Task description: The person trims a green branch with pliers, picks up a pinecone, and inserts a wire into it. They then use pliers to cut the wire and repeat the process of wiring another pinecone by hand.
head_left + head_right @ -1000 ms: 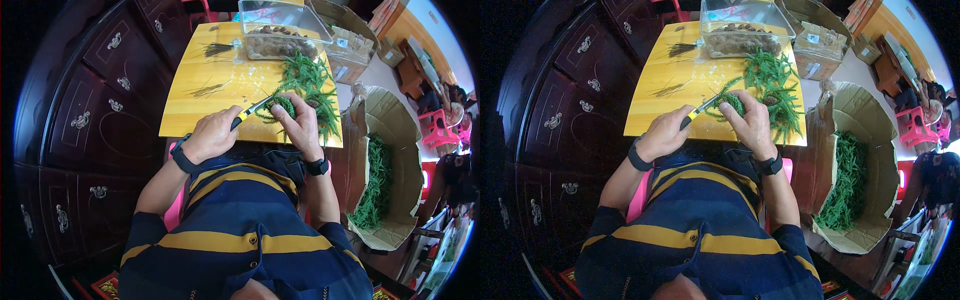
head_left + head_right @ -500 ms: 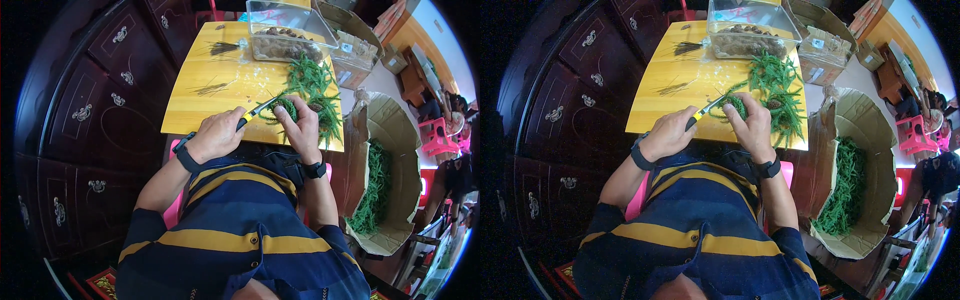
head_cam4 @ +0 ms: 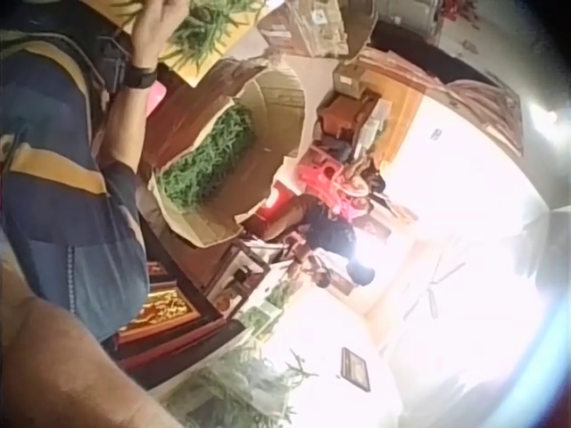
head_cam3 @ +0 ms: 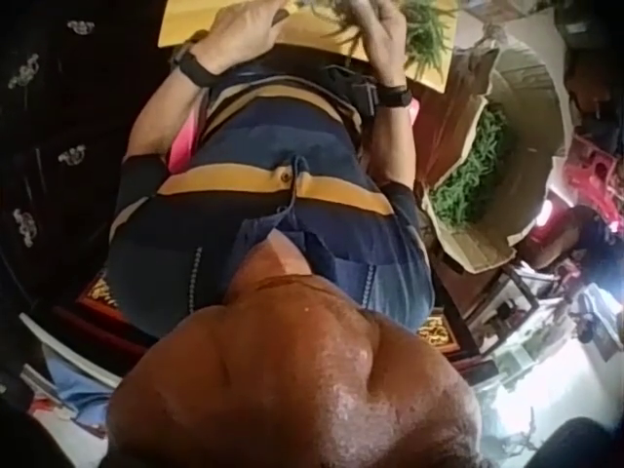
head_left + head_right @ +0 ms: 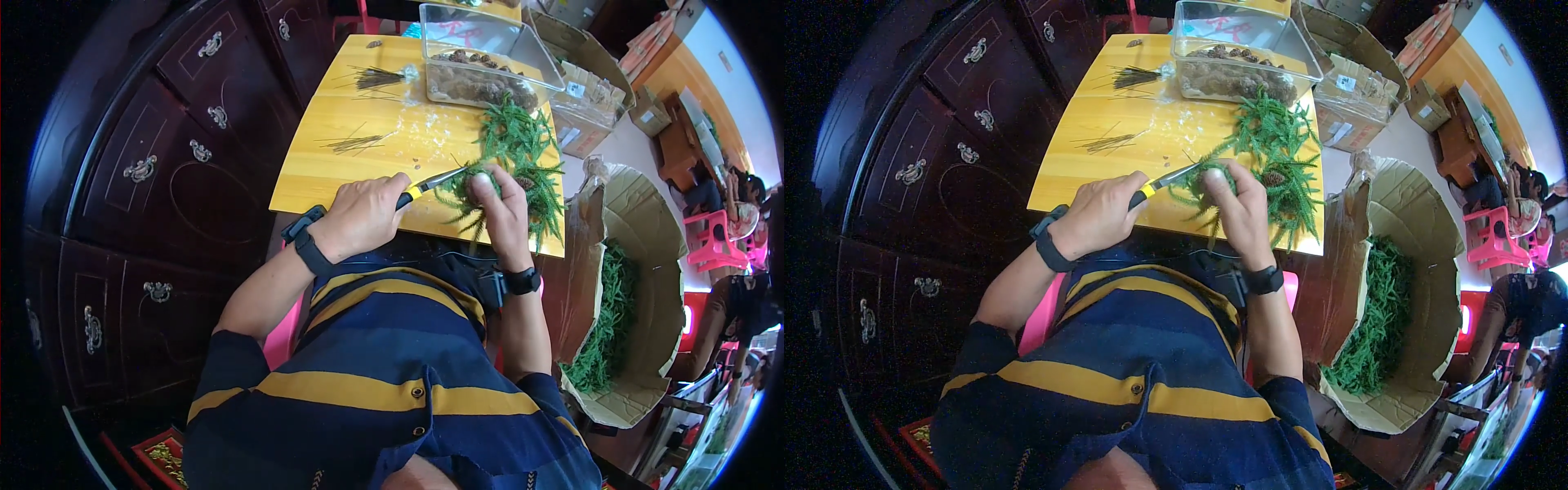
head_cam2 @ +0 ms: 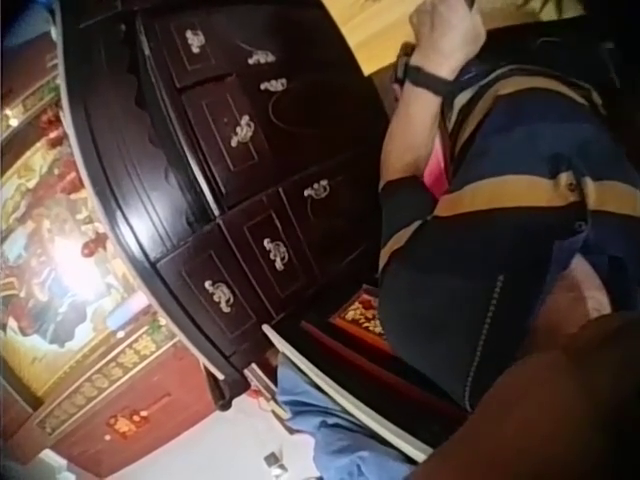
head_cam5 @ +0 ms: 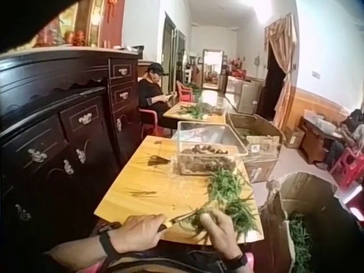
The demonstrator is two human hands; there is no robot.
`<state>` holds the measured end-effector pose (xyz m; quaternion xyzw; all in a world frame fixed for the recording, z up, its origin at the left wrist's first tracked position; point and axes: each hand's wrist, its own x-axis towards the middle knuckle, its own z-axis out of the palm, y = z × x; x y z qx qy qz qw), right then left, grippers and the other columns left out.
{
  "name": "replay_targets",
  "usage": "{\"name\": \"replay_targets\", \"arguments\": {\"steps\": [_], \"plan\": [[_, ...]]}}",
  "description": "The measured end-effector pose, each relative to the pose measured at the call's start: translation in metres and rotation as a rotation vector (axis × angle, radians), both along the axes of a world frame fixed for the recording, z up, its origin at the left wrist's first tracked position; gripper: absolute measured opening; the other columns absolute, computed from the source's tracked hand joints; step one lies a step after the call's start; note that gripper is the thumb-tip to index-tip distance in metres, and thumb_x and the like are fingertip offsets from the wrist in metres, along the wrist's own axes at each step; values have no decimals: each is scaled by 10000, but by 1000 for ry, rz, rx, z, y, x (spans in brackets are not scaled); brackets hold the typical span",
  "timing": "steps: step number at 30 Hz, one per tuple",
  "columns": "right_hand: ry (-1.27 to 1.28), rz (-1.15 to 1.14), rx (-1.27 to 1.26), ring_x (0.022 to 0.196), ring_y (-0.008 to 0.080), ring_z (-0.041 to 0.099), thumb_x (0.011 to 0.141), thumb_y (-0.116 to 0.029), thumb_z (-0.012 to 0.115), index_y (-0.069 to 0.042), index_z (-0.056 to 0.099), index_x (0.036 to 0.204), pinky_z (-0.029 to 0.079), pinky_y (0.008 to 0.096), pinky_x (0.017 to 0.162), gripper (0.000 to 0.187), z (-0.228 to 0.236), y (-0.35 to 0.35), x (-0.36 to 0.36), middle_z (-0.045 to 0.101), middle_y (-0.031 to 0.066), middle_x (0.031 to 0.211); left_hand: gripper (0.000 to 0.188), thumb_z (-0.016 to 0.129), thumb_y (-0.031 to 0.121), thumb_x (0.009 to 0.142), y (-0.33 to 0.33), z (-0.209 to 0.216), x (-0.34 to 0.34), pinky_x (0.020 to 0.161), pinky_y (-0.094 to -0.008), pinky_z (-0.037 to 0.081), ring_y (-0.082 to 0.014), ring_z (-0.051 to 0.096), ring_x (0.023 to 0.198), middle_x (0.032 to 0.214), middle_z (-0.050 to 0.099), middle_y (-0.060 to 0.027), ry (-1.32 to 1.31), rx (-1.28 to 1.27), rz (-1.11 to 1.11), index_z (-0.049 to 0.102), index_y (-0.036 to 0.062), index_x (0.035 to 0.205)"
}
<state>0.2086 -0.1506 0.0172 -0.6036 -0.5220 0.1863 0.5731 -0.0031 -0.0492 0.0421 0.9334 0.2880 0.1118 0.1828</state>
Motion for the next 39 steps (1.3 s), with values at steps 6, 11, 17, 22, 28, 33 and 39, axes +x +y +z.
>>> {"name": "replay_targets", "arguments": {"steps": [6,11,17,22,28,33,39], "plan": [[1318,634,-144,560,127,490,1052,-327,480,-22,616,1044,480,332,645,334,-22,4,14,526,-3,713,238,711,192,875,2,-2,4,674,-496,501,-419,655,800,847,670,-195,-117,60,-45,576,65,1023],[1327,561,-244,664,168,557,1058,-375,445,-23,590,1146,491,356,720,391,-28,7,4,570,53,828,237,718,231,871,3,-9,3,660,-505,498,-423,651,763,782,659,-193,-138,38,-30,584,74,987],[796,162,-157,860,253,673,1036,-406,479,-15,553,1302,506,380,845,478,-19,11,-7,667,147,1037,251,700,265,885,16,-16,-6,652,-523,492,-441,642,747,741,643,-209,-74,11,47,579,68,983],[-247,-145,203,1019,284,680,931,-288,680,-10,535,1346,513,386,897,520,16,1,-19,674,172,1150,249,687,271,894,18,-20,-6,656,-531,490,-457,635,749,744,638,-227,-32,-24,84,583,60,977],[-510,-183,125,948,235,702,815,-107,793,2,602,1258,540,354,823,495,-13,9,-26,713,147,1063,254,675,275,900,9,-17,-1,674,-533,497,-463,635,765,766,645,-237,-52,-75,18,586,48,971],[-245,-161,28,758,183,702,866,-114,738,13,666,1116,547,318,692,289,-18,8,-16,740,85,883,260,658,279,908,4,-18,1,694,-535,504,-455,646,784,778,651,-236,-12,-97,19,598,43,1000],[683,54,-158,644,162,652,929,-166,670,-5,683,973,522,283,604,168,-25,11,-11,726,80,814,260,655,275,915,-2,-20,3,709,-525,517,-428,665,788,812,670,-220,63,-8,45,624,54,1047]]}}
